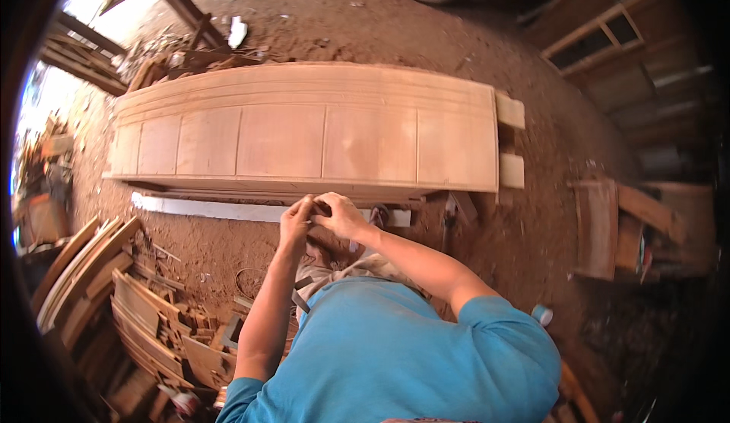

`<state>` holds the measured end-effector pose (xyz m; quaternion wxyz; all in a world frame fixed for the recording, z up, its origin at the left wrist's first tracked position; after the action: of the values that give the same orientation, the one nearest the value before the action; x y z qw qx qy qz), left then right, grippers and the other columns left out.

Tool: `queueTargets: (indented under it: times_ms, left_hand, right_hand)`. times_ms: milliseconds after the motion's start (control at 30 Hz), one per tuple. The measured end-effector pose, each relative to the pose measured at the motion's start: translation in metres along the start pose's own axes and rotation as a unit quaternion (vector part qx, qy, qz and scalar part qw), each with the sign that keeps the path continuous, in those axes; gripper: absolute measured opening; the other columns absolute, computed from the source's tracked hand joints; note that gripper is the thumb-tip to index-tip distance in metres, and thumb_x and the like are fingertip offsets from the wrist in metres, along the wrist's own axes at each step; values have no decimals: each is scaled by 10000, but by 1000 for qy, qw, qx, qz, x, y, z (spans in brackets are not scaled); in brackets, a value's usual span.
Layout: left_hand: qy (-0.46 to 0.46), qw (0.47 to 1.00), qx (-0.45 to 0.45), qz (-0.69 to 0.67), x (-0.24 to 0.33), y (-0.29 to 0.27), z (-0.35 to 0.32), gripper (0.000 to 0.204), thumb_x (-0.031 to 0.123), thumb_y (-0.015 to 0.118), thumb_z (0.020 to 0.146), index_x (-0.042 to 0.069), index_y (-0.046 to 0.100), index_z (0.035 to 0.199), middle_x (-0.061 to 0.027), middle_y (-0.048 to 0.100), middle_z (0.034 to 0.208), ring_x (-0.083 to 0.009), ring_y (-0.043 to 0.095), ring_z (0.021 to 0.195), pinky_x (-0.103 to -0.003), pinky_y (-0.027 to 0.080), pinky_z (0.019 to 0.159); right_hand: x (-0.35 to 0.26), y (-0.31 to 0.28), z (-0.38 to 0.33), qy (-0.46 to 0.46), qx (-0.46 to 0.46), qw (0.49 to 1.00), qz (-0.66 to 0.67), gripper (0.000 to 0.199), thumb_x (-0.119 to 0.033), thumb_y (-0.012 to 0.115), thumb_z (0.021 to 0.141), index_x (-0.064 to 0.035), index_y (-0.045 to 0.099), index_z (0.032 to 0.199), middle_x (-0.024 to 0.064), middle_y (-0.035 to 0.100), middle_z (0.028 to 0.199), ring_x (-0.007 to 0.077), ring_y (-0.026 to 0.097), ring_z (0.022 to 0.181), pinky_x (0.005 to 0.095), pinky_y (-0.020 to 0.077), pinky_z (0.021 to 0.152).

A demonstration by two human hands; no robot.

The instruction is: The person assembles a wooden door by hand, fitting a long white strip into a groove on the door's edge and securing it with a hammer. They then attach a curved wooden frame piece to the door's perimeter, tapping it into place with a hammer to complete the assembly.

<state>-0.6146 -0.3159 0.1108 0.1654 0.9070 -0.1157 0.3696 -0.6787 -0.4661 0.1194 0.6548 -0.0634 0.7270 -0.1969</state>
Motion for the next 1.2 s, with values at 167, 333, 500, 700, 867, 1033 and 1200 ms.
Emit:
queueTargets:
  times_ms: [167, 333, 500, 700, 867, 1033, 1200]
  left_hand:
    - [42, 994, -98, 2, 31, -38, -13, 432, 261, 667, 1023, -22, 618, 1347, -81, 713, 1149, -160, 676, 1027, -316, 549, 901]
    - [75, 978, -142, 132, 50, -50, -7, 457, 261, 702, 1001, -51, 625, 1326, -107, 724, 1141, -169, 680, 1024, -322, 541, 930]
    - [51, 971, -217, 84, 60, -19, -11, 466, 305, 659, 1027, -60, 627, 1314, -99, 727, 1125, -153, 676, 1003, -322, 544, 928]
    - [36, 964, -254, 75, 54, 7, 4, 428, 300, 542, 1086, 1, 585, 1389, -90, 717, 1127, -161, 693, 972, -356, 583, 862]
    - [10, 973, -213, 92, 51, 49, 14, 381, 269, 599, 1061, -6, 653, 1319, -74, 736, 1099, -139, 678, 989, -320, 547, 924]
    - [-42, 959, -251, 123, 53, 98, 27, 385, 245, 643, 1036, -25, 645, 1309, -116, 733, 1166, -186, 693, 1062, -351, 553, 953]
    - [-66, 940, -256, 215, 33, 119, 35, 572, 307, 680, 1013, -27, 526, 1451, -128, 685, 1266, -191, 675, 1089, -343, 533, 972]
  right_hand:
    - [-34, 34, -5, -4, 121, 992, 42, 341, -178, 818, 833, -16, 727, 1118, 182, 709, 1035, 348, 685, 982, 421, 533, 905]
    - [-61, 42, -17, 47, 131, 982, 125, 291, -68, 760, 882, -9, 721, 1164, 132, 735, 1049, 248, 699, 995, 366, 553, 904]
    - [-57, 36, -27, 105, 193, 938, 269, 264, -24, 692, 939, 38, 678, 1195, 112, 750, 1068, 163, 706, 983, 329, 573, 887]
    - [-42, 10, -23, 171, 189, 888, 384, 214, -124, 616, 1010, 20, 705, 1141, 77, 750, 991, 134, 690, 898, 290, 555, 843]
    - [-17, -11, -24, 153, 228, 901, 335, 208, -105, 631, 996, 18, 661, 1161, 96, 733, 1033, 167, 696, 943, 323, 559, 865]
    - [-7, -49, -41, 114, 288, 916, 254, 259, -49, 712, 913, -4, 622, 1152, 128, 700, 1086, 216, 697, 974, 359, 564, 869]
    - [43, -83, -60, 185, 316, 916, 166, 285, -135, 694, 926, 16, 668, 1167, 177, 715, 988, 272, 718, 906, 396, 570, 799]
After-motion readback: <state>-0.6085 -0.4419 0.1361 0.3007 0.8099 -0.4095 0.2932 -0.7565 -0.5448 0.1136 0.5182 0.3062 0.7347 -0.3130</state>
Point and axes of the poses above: each hand's wrist, its own z-axis towards the middle knuckle, its own y-axis out of the palm, x = y × z, the point moved 2 cm from there along z, towards the middle knuckle
